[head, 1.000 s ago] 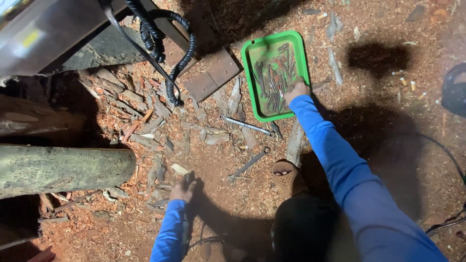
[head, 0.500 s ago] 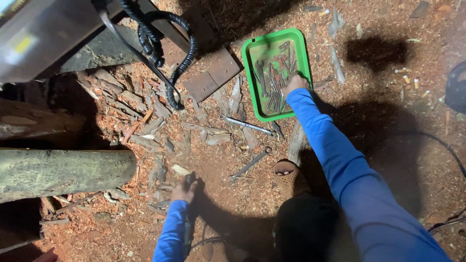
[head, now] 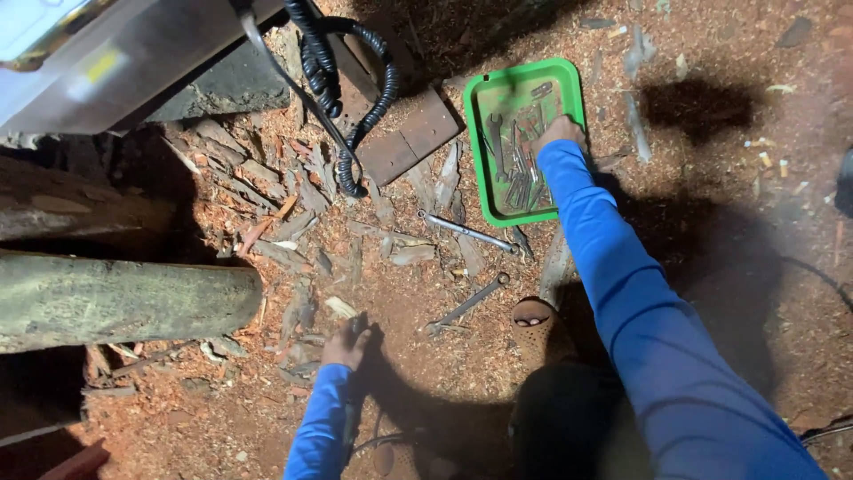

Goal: Selecting small metal bits from a tray and sharpening or cleaning them using a handheld rotary power tool.

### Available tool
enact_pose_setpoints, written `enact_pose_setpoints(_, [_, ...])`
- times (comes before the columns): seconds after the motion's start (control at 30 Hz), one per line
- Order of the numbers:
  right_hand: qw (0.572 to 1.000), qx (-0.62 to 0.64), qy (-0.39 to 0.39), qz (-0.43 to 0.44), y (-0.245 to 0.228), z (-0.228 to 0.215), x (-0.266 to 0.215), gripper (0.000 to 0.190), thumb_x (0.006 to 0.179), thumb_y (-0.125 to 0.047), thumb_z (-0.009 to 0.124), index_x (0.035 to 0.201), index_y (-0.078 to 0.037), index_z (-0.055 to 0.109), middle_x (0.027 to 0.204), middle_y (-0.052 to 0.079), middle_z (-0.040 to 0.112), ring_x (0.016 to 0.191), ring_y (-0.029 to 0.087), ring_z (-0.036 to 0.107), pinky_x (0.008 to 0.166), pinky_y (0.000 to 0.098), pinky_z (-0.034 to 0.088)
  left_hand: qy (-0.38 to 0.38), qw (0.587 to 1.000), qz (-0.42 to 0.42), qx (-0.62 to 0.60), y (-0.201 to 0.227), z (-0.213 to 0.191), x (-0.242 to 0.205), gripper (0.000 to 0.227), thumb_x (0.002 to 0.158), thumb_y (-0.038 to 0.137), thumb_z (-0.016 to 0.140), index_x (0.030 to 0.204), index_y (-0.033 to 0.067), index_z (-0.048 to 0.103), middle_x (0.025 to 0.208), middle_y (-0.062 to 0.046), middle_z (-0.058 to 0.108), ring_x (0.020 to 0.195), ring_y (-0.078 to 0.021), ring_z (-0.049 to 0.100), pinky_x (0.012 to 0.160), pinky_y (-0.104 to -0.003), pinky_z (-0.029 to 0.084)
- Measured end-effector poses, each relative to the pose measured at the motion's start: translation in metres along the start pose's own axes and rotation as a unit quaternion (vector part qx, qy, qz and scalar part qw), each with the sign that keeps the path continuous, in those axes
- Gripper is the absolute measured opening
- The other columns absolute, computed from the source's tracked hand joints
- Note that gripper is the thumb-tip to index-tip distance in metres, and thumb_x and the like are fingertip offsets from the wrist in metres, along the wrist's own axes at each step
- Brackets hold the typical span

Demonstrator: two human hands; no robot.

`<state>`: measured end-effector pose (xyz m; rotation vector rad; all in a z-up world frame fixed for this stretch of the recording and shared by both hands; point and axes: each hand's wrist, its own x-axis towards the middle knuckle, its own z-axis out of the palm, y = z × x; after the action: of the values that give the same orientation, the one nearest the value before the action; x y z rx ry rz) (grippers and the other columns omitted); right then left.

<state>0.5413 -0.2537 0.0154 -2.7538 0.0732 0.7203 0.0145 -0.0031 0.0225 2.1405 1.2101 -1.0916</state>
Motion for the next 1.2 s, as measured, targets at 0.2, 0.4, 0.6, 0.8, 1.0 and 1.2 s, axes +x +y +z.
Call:
enact_pose_setpoints(0.2, [0.999,0.047,0.007,-0.015,0.064,0.065,0.081,0.032,0.083,-0.030,0.073,0.106,-0.009,0.077,0.108,0.022,0.076,0.103,0.041,0.073,0.086,0.0515,0.061,0.030,0.999,0.019,0.006,-0.010,0.002,0.013,0.062,0.092,0.069,0.052,0.147,0.0394,0.051,0.131,-0.006,0.073,0.124,-0.0316,0.067,0.108,-0.047,0.053])
enact_pose_setpoints(0.4, [0.918,0.326,-0.094,-0.208,0.039,0.034,-0.044,0.018,0.094,-0.012,0.071,0.106,0.001,0.072,0.069,0.009,0.061,0.047,0.020,0.061,0.051,0.0341,0.056,0.257,0.963,0.063,-0.056,-0.014,-0.040,-0.001,0.044,0.094,0.051,0.060,0.094,0.0115,0.079,0.094,-0.014,0.079,0.098,-0.0355,0.075,0.093,-0.049,0.058])
enact_pose_setpoints(0.6, [0.760,0.385,-0.375,-0.365,-0.065,-0.068,-0.274,0.009,0.092,-0.004,0.069,0.098,0.002,0.067,0.057,0.007,0.065,0.047,0.014,0.059,0.047,0.0263,0.047,0.203,0.766,0.284,-0.540,0.049,-0.094,-0.101,0.027,0.085,0.009,0.082,0.109,0.0027,0.071,0.084,-0.015,0.077,0.079,-0.0235,0.074,0.076,-0.038,0.061])
enact_pose_setpoints(0.8, [0.639,0.386,-0.366,-0.556,-0.141,-0.148,-0.398,0.009,0.093,-0.004,0.068,0.096,0.003,0.071,0.045,0.011,0.064,0.043,0.015,0.062,0.049,0.0232,0.052,0.104,0.553,0.504,-0.655,0.089,-0.187,-0.259,0.041,0.074,-0.001,0.088,0.108,-0.0117,0.068,0.091,-0.011,0.067,0.089,-0.0280,0.077,0.074,-0.036,0.066])
enact_pose_setpoints(1.0, [0.603,0.374,-0.332,-0.622,-0.175,-0.172,-0.456,0.012,0.092,-0.003,0.067,0.099,0.003,0.075,0.043,0.010,0.063,0.039,0.011,0.058,0.045,0.0207,0.050,0.241,0.502,0.544,-0.627,0.068,-0.214,-0.320,0.032,0.075,-0.004,0.088,0.099,-0.0113,0.068,0.090,-0.023,0.073,0.080,-0.0236,0.076,0.068,-0.029,0.065])
enact_pose_setpoints(1.2, [0.599,0.364,-0.326,-0.635,-0.180,-0.160,-0.480,0.015,0.092,-0.004,0.066,0.100,0.005,0.075,0.047,0.012,0.066,0.041,0.012,0.060,0.045,0.0230,0.053,0.298,0.480,0.544,-0.621,0.051,-0.205,-0.323,0.026,0.077,-0.004,0.087,0.094,-0.0075,0.068,0.089,-0.019,0.074,0.079,-0.0185,0.075,0.068,-0.025,0.064])
